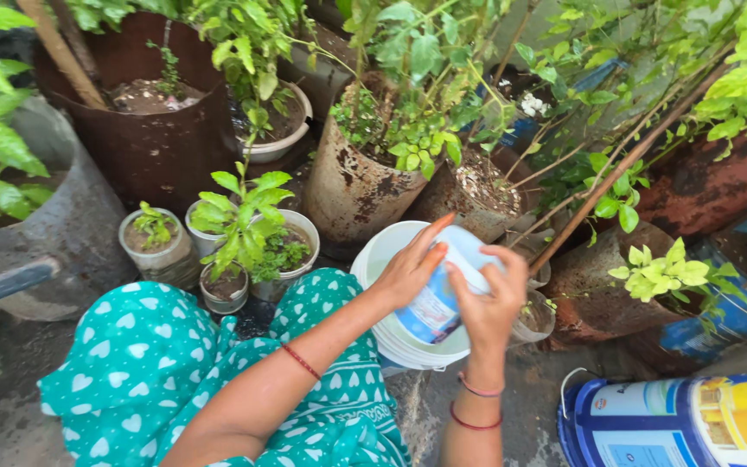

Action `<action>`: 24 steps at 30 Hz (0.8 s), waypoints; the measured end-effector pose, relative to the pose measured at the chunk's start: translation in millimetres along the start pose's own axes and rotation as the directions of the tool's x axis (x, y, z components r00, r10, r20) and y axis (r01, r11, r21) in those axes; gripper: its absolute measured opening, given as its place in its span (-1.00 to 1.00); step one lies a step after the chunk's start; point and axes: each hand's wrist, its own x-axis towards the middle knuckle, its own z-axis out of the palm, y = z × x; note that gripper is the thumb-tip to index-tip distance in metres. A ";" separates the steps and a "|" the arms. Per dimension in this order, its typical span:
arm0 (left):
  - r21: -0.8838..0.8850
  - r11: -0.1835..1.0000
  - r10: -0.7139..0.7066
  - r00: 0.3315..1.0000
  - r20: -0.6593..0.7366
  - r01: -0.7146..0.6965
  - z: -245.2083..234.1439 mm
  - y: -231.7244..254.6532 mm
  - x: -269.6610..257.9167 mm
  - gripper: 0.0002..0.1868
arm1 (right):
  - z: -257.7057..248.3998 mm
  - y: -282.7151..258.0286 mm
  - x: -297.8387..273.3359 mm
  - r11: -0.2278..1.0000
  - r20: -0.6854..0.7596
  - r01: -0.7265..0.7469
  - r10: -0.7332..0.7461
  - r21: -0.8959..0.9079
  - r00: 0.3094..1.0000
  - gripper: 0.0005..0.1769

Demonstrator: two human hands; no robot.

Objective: The person washes a plastic container by repeatedly dipping it into a white bucket of water and scrubbing the interior and exterior surfaces with their hands.

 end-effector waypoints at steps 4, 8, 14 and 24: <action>-0.041 0.967 0.249 0.965 -0.079 -0.252 -26.0 90.8 -3.1 -0.37 | -40.0 -59.9 35.2 0.983 -0.106 0.172 -0.164 0.069 0.981 -0.67; 0.177 0.811 0.581 0.803 -0.134 -0.557 -55.4 145.3 9.4 -0.43 | -89.4 -89.0 84.2 0.824 -0.235 0.536 -0.566 -0.185 0.790 -0.52; -0.086 0.936 0.288 0.884 -0.368 -0.340 -93.6 78.2 132.8 -0.38 | 60.1 -38.5 189.1 0.916 0.265 0.398 -0.395 0.048 0.880 -0.74; 0.451 0.893 -0.009 1.000 -0.006 0.010 -17.7 -205.5 61.2 -0.39 | 140.5 183.8 9.6 0.949 0.641 -0.084 0.269 -0.304 0.719 -0.48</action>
